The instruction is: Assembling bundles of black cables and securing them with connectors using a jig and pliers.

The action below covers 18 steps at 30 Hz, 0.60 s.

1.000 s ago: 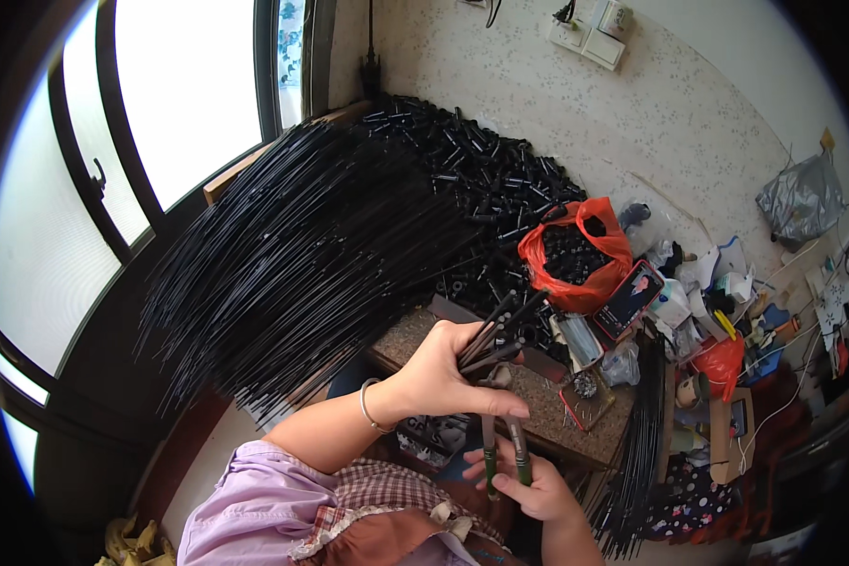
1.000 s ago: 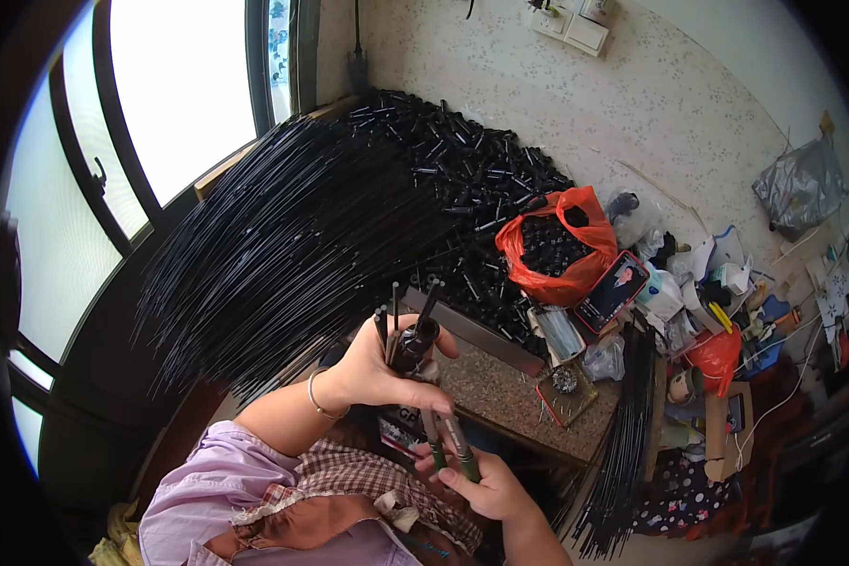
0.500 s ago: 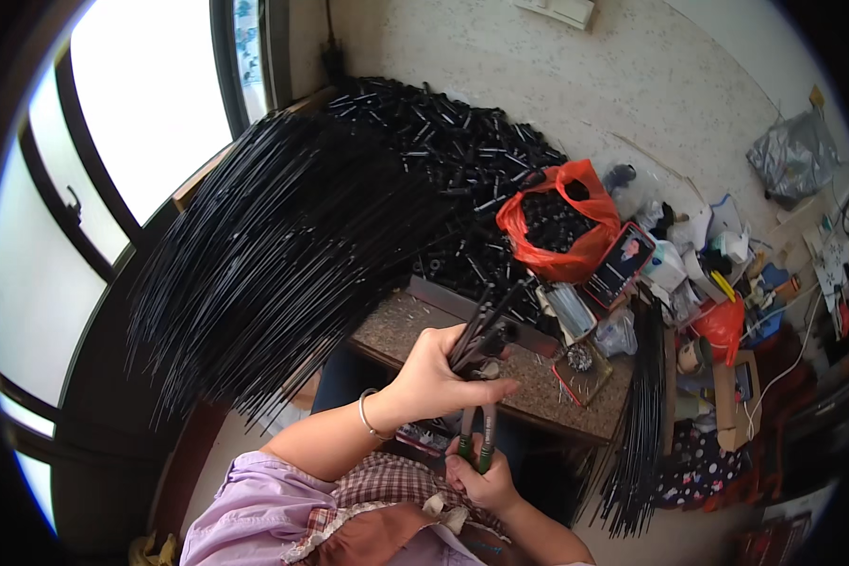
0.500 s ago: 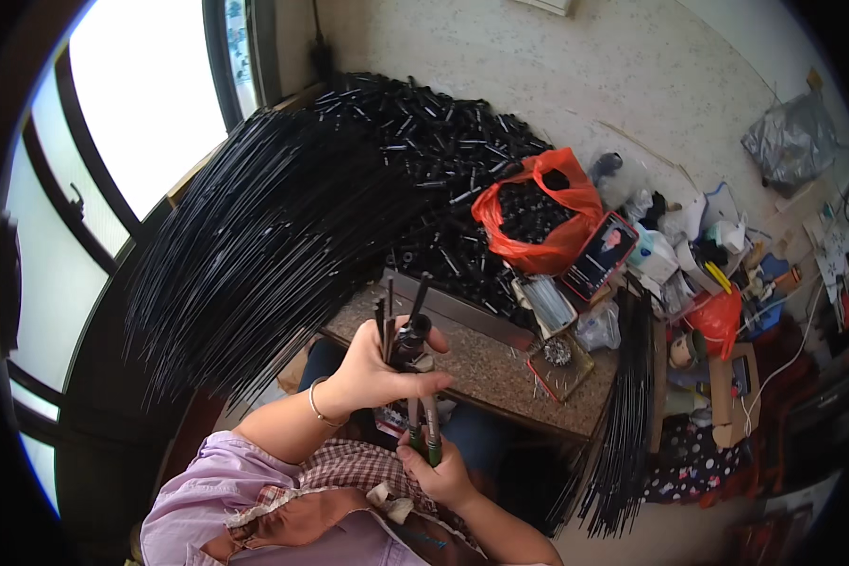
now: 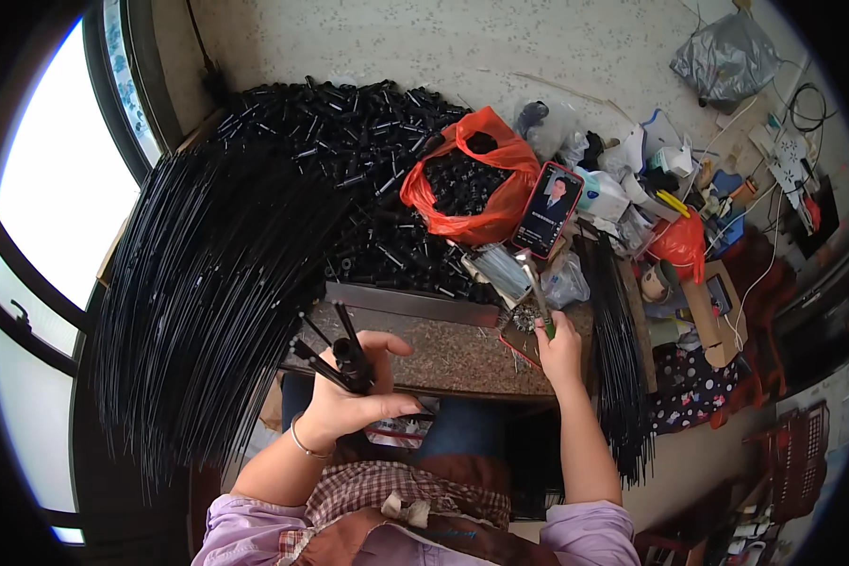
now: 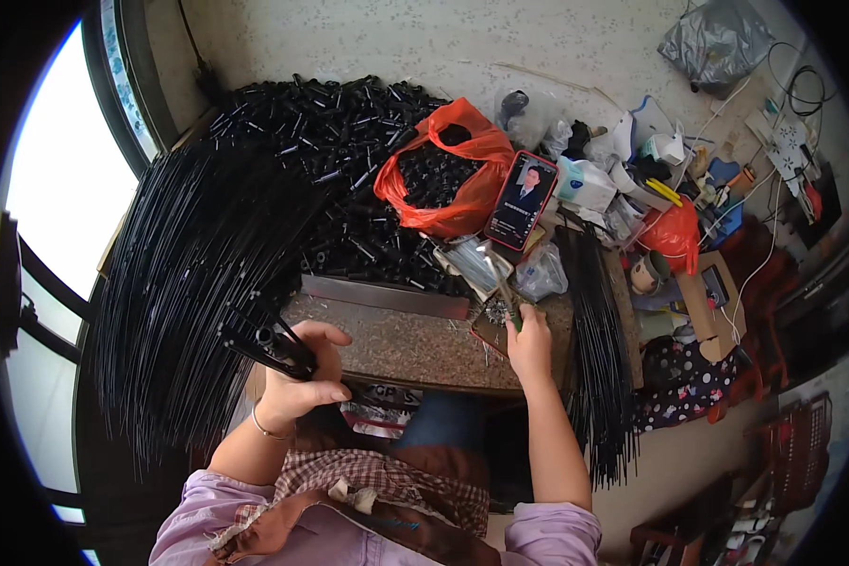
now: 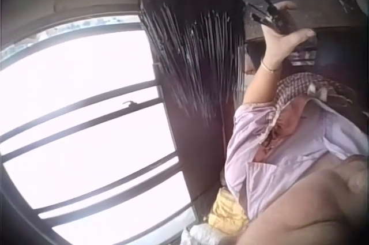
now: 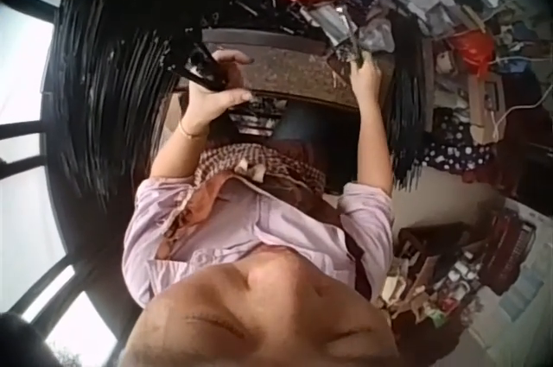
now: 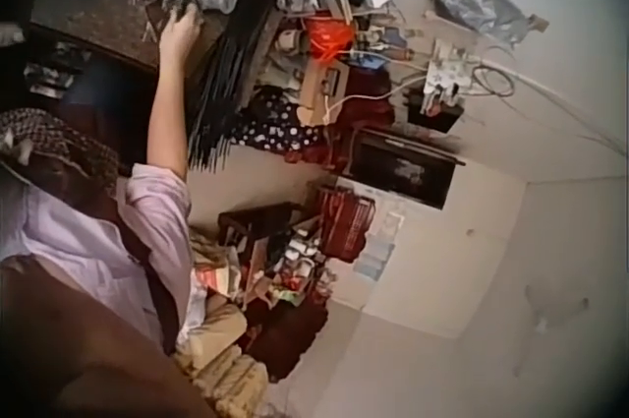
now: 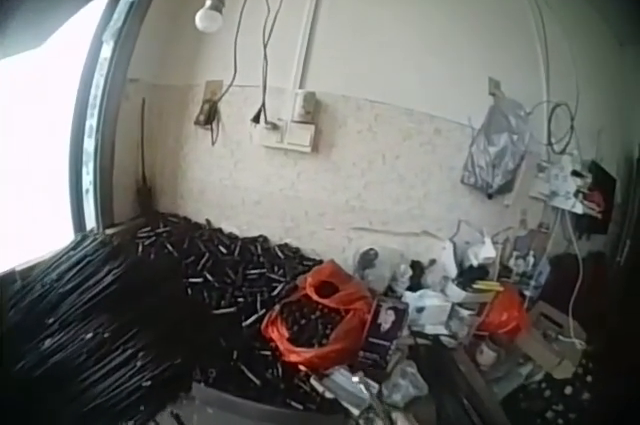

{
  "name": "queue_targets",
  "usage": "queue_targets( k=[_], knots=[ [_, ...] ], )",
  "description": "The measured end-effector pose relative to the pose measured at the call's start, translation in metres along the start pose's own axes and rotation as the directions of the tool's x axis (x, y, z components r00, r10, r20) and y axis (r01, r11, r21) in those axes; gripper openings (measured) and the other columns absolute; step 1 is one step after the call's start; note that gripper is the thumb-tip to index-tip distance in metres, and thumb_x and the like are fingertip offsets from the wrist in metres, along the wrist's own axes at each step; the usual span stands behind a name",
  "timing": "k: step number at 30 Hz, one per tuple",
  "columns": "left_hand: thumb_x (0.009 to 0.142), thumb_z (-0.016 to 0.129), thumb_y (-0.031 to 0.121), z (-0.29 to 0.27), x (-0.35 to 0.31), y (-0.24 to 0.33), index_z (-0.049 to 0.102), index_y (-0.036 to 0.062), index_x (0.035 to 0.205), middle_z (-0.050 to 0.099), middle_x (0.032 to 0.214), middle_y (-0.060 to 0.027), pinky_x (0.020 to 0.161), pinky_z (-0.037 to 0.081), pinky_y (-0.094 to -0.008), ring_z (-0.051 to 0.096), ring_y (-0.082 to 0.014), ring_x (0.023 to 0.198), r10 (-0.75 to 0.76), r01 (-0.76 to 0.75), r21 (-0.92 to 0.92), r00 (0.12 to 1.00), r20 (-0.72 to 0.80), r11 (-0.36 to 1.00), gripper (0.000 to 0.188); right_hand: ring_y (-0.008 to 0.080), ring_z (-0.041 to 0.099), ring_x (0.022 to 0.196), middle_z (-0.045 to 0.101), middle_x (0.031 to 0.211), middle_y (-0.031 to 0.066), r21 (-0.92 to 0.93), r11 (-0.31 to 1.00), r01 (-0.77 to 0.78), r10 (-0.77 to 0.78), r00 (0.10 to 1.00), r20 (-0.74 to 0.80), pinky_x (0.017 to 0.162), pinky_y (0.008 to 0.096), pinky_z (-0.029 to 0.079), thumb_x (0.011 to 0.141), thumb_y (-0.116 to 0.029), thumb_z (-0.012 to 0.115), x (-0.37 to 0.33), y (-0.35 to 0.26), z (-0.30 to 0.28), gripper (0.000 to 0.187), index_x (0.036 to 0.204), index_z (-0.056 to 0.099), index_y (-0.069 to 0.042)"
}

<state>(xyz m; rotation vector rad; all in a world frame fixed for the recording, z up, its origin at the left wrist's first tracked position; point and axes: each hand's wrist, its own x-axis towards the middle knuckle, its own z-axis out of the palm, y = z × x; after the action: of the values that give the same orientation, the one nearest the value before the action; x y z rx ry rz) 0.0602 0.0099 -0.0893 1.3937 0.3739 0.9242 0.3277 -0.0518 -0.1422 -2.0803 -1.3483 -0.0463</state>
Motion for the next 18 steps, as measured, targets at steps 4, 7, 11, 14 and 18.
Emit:
queue_targets(
  k=[4,7,11,14,18],
  knots=[
    [0.051,0.069,0.002,-0.006,0.005,0.004,0.045,-0.0037,0.09,0.039,0.047,0.0026,0.04,0.027,-0.017,0.037,-0.0048,0.042,-0.002,0.002,0.002,1.0,0.002,1.0,0.046,0.0315,0.048,0.075,0.047,0.081,0.0152,-0.134,0.976,0.173,-0.144,0.969,0.201,0.065,0.0338,0.04,0.059,-0.002,0.058,0.011,-0.013,-0.004,0.029,0.085,0.045,-0.002],
    [0.051,0.069,0.002,-0.011,0.01,0.01,0.045,-0.0037,0.089,0.038,0.047,0.0028,0.04,0.027,-0.0169,0.036,-0.005,0.041,-0.004,0.004,0.014,1.0,0.003,1.0,0.046,0.0296,0.047,0.077,0.046,0.085,0.0142,-0.136,0.941,0.31,-0.276,0.935,0.225,0.066,0.0332,0.04,0.054,-0.001,0.06,0.015,-0.006,-0.005,0.035,0.085,0.046,-0.003],
    [0.05,0.07,0.002,-0.008,0.011,0.012,0.046,-0.003,0.088,0.041,0.048,0.0023,0.04,0.028,-0.0159,0.038,-0.004,0.042,-0.025,0.025,0.041,1.0,0.002,0.999,0.045,0.0234,0.049,0.069,0.048,0.069,0.0088,-0.172,0.831,0.529,-0.524,0.848,0.079,0.059,0.0308,0.041,0.059,0.001,0.055,0.011,-0.003,0.0,0.019,0.076,0.047,-0.004],
    [0.05,0.07,0.003,-0.004,0.008,0.015,0.048,-0.0023,0.085,0.043,0.048,0.0022,0.039,0.027,-0.0152,0.038,-0.0028,0.042,-0.05,0.05,0.01,0.999,0.012,0.999,0.042,0.0221,0.049,0.066,0.048,0.065,0.0078,-0.173,0.84,0.514,-0.508,0.858,0.08,0.056,0.0303,0.041,0.06,0.001,0.053,0.008,-0.005,-0.001,0.016,0.074,0.047,-0.004],
    [0.052,0.07,0.005,-0.002,-0.004,0.018,0.049,-0.0019,0.083,0.043,0.048,0.0029,0.038,0.026,-0.015,0.037,-0.0023,0.041,-0.035,0.035,0.021,0.999,0.017,0.999,0.038,0.0252,0.049,0.07,0.049,0.068,0.01,-0.127,0.901,0.414,-0.403,0.909,0.104,0.059,0.0327,0.041,0.058,0.003,0.052,-0.002,-0.017,-0.012,0.021,0.077,0.047,-0.004]
  ],
)
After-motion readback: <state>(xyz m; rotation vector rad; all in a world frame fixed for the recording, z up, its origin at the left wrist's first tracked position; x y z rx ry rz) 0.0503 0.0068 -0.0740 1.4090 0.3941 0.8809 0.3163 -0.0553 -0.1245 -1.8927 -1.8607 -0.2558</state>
